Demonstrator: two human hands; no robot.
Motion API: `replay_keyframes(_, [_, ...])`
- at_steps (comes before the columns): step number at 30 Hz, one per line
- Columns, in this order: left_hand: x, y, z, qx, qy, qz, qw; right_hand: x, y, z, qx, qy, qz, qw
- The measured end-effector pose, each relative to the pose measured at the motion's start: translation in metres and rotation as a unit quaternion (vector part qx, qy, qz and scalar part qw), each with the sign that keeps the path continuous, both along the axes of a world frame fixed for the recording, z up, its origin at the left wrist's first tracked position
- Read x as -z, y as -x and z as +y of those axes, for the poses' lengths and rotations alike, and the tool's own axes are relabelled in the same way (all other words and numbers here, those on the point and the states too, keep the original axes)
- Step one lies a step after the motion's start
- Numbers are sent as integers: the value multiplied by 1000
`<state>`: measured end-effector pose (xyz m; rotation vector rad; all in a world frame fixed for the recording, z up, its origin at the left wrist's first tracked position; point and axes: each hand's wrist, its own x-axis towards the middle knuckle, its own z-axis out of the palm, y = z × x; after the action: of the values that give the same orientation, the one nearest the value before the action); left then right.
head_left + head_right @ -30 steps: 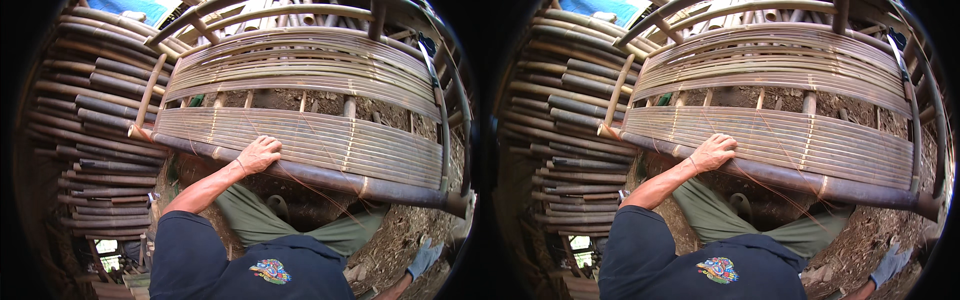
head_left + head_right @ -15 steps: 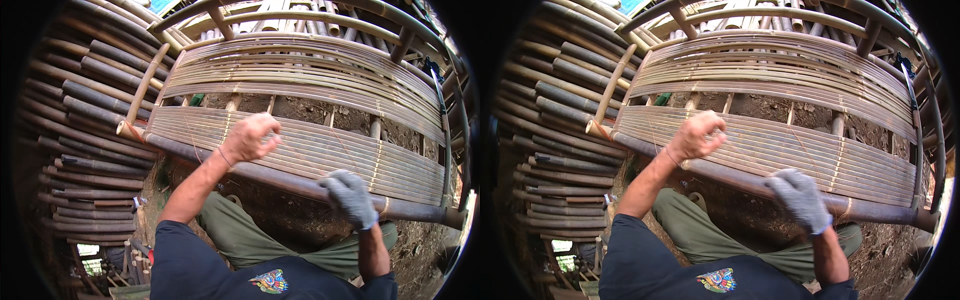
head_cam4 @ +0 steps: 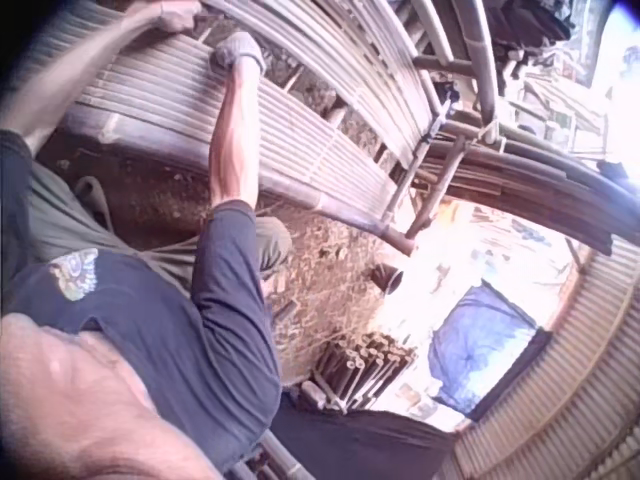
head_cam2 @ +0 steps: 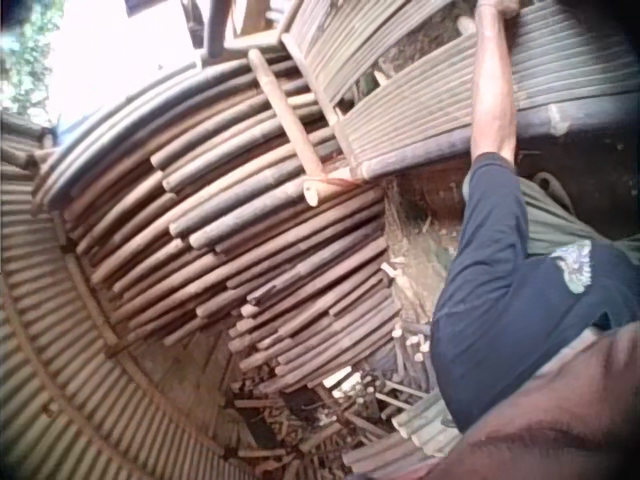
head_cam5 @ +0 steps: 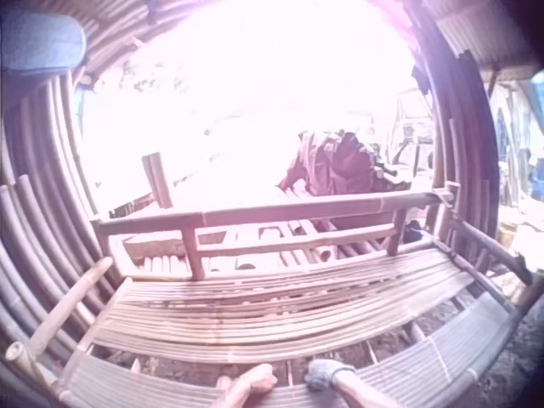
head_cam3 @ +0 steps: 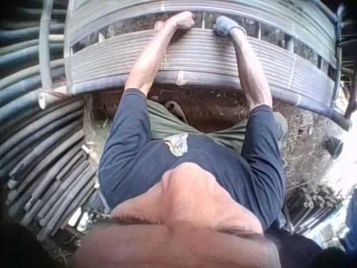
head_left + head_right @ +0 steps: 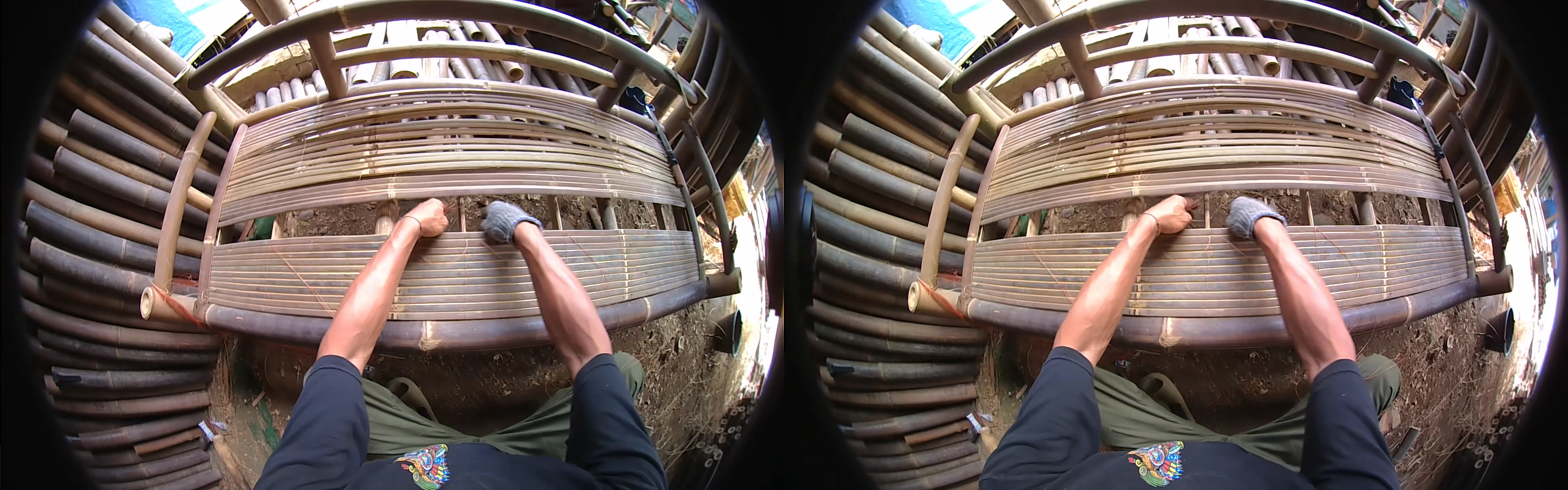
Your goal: The person weaves thin bamboo strips into a larger bamboo frame using a thin cord. They thread the cord through the strips and pull it tight to secure the weave, working methodically along the structure.
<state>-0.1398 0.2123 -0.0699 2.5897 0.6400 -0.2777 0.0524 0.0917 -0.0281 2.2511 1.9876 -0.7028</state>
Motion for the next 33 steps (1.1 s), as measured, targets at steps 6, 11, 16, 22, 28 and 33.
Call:
replay_keyframes(6, [-16,-11,-4,-15,142,-15,990,9,0,22,-226,26,22,974])
replay_keyframes(11, [-76,33,-19,-241,353,-200,882,-54,19,-45,196,-300,40,933])
replay_keyframes(16, [-122,51,-31,-149,555,-222,788,-104,87,-71,72,-353,50,931])
replay_keyframes(22, [-137,34,-47,-197,320,-171,911,-152,84,-195,327,-365,463,738])
replay_keyframes(28, [-128,-2,-161,179,87,-282,939,-256,34,-455,404,-723,381,412])
replay_keyframes(33, [-162,4,-258,272,111,-472,831,-245,14,-450,633,-304,-136,699])
